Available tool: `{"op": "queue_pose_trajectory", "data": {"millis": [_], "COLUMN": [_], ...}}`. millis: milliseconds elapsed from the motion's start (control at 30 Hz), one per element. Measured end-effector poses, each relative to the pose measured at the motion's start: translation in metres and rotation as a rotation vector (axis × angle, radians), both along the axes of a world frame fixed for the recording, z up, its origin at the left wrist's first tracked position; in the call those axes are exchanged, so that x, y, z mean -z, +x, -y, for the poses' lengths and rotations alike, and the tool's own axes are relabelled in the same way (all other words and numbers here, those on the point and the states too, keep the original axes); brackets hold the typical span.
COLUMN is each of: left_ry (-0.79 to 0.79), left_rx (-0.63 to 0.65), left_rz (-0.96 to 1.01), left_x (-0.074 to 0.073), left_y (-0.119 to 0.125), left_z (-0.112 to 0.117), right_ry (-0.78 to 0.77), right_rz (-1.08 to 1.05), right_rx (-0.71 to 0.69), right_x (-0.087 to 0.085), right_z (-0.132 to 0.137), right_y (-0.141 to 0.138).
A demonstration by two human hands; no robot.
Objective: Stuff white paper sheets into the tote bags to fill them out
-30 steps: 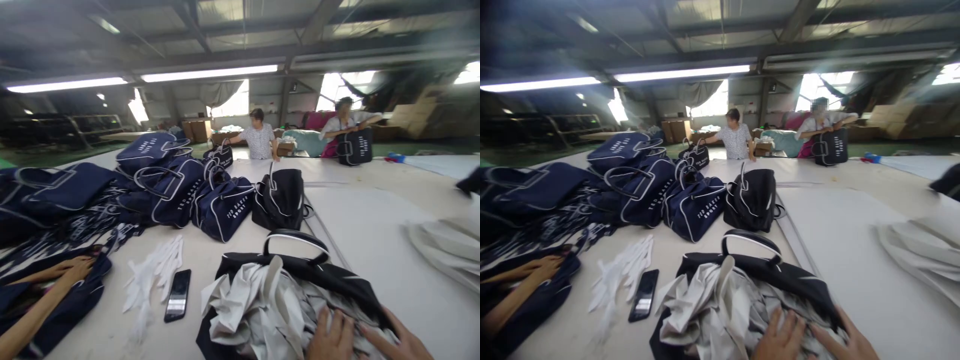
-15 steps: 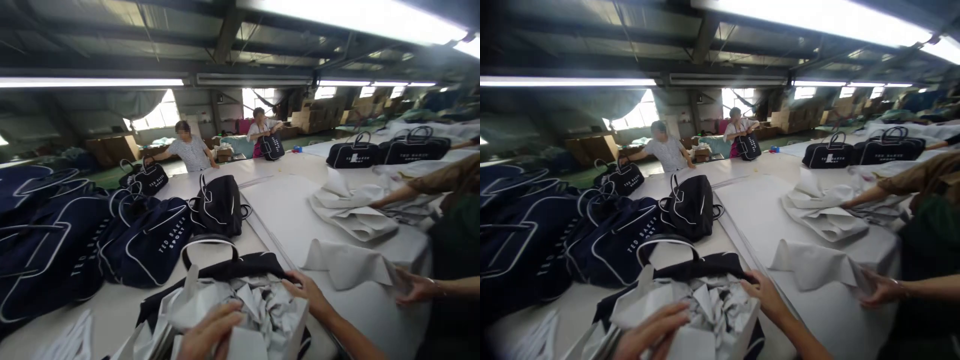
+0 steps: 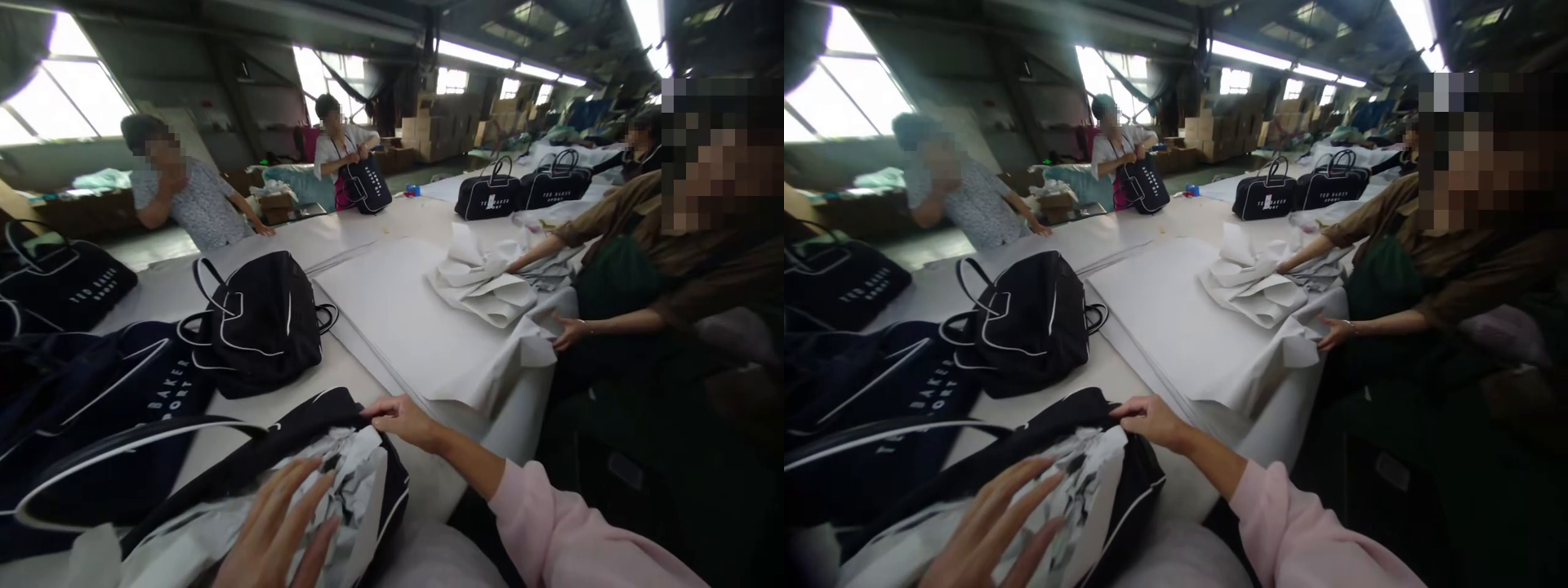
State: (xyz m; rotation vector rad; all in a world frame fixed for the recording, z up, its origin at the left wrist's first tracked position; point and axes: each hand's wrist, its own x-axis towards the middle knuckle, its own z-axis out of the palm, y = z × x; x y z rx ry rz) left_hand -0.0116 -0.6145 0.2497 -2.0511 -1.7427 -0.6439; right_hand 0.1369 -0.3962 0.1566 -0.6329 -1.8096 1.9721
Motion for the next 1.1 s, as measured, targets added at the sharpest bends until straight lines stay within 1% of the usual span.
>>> {"op": "queue_pose_trajectory", "data": {"millis": [67, 133, 167, 200, 267, 333, 367, 467, 567, 633, 700, 767, 833, 900, 967, 1033, 1100], "left_ry": [-0.148, -0.256, -0.306, -0.353, -0.438, -0.512, -0.55, -0.66, -0.72, -0.753, -0.768, -0.755, -0.77, -0.84, -0.922, -0.97, -0.986], "left_rx": [0.065, 0.099, 0.104, 0.109, 0.124, 0.149, 0.155, 0.125, 0.076, 0.053, 0.031, 0.023, 0.023, 0.014, 0.002, 0.005, 0.009], "left_rz": [-0.092, -0.092, -0.06, -0.019, 0.075, 0.178, 0.234, 0.399, 0.529, 0.579, 0.597, 0.612, 0.655, 0.747, 0.861, 0.957, 1.006], "left_x": [-0.002, 0.003, 0.008, 0.013, 0.022, 0.029, 0.031, 0.036, 0.035, 0.032, 0.029, 0.025, 0.02, 0.014, 0.009, 0.004, 0.001], "left_y": [0.012, 0.017, 0.017, 0.015, 0.004, -0.012, -0.021, -0.04, -0.042, -0.038, -0.031, -0.025, -0.019, -0.014, -0.01, -0.006, -0.002], "left_z": [-0.029, -0.053, -0.061, -0.067, -0.073, -0.073, -0.072, -0.066, -0.062, -0.062, -0.063, -0.064, -0.064, -0.064, -0.063, -0.061, -0.058], "right_ry": [-0.033, -0.099, -0.132, -0.156, -0.142, -0.043, 0.021, 0.249, 0.481, 0.612, 0.742, 0.88, 0.98, 1.021, 1.053, 1.107, 1.121], "right_rz": [-0.038, -0.068, -0.084, -0.089, -0.047, 0.005, 0.002, -0.13, -0.221, -0.18, -0.059, 0.094, 0.25, 0.411, 0.516, 0.548, 0.554], "right_rx": [-0.05, -0.1, -0.098, -0.072, 0.045, 0.14, 0.148, 0.126, 0.086, -0.03, -0.197, -0.364, -0.512, -0.638, -0.759, -0.846, -0.918], "right_x": [-0.004, -0.007, -0.007, -0.007, -0.008, -0.01, -0.011, -0.014, -0.015, -0.017, -0.024, -0.036, -0.051, -0.065, -0.075, -0.079, -0.078], "right_z": [0.001, 0.001, 0.002, 0.003, 0.007, 0.014, 0.018, 0.03, 0.034, 0.03, 0.024, 0.016, 0.011, 0.009, 0.009, 0.01, 0.01], "right_y": [0.005, 0.012, 0.016, 0.021, 0.033, 0.044, 0.049, 0.051, 0.038, 0.027, 0.02, 0.017, 0.018, 0.018, 0.016, 0.012, 0.01]}}
